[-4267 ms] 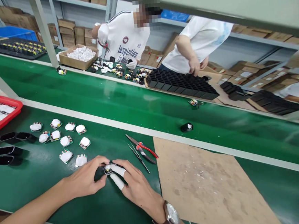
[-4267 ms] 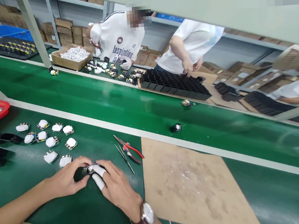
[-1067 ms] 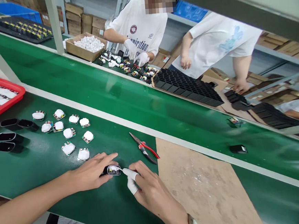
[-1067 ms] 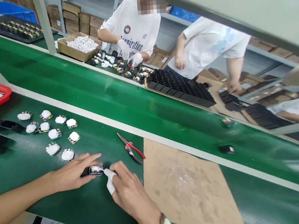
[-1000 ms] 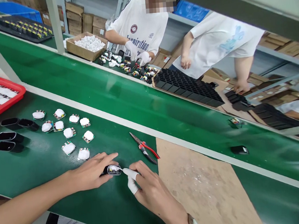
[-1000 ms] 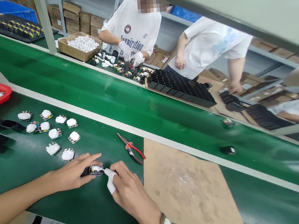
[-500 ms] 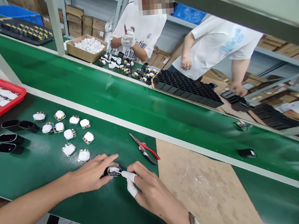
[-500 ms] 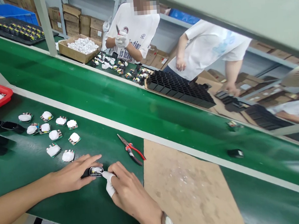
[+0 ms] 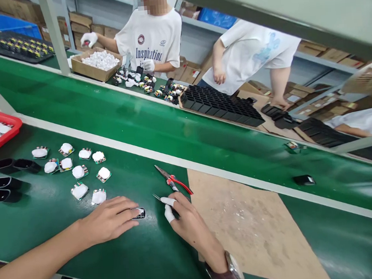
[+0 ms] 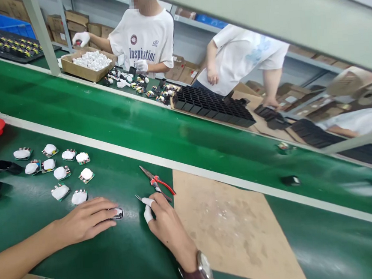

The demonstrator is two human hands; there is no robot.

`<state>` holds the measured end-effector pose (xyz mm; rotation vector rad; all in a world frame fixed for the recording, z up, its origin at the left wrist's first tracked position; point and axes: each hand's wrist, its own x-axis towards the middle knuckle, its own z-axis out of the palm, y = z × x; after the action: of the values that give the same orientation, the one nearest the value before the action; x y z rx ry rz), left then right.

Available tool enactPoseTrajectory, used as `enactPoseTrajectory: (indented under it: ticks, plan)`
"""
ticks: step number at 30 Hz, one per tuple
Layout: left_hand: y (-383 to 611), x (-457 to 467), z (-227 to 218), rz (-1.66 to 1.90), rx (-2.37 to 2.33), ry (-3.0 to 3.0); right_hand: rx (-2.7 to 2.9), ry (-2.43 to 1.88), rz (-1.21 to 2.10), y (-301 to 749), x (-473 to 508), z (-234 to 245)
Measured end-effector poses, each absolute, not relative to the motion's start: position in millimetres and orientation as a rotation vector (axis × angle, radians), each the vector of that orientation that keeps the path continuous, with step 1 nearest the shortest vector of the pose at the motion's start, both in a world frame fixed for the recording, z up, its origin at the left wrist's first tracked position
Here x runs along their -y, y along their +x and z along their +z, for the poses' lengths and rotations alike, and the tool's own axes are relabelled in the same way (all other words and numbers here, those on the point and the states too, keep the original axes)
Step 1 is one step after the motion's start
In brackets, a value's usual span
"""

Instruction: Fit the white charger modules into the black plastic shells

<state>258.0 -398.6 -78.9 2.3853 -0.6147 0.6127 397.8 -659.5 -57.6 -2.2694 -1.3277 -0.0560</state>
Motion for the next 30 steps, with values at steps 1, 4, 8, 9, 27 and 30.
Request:
enactPoseTrajectory:
  ticks: [1,4,8,9,27,30]
  plan:
    - [258.4,399.3,-79.0,0.637,0.621,2.386,1.351,-2.305,-0.102,397.6,657.5,-60.8]
    - [257.5,401.2,-79.7,0.574,0.547,2.374,1.425,-2.302,-0.177,391.9,646.2,-55.6]
    - [254.3,404.0,-82.4,0.496,0.504,2.382,1.464,-2.071,-0.16,386.1,627.3,-40.8]
    - [254.3,404.4,-82.2,0.509,0.514,2.369,1.456,-2.044,-0.178,386.7,623.8,-40.1]
    - [354.1,301.1,-16.5,0.628,-0.507,2.095,1.421,-2.587,-0.476,404.7,646.2,-83.6]
    - [399.0,265.2,-11.6,0.711,-0.587,2.188,1.397,-2.566,-0.613,404.6,643.3,-87.3]
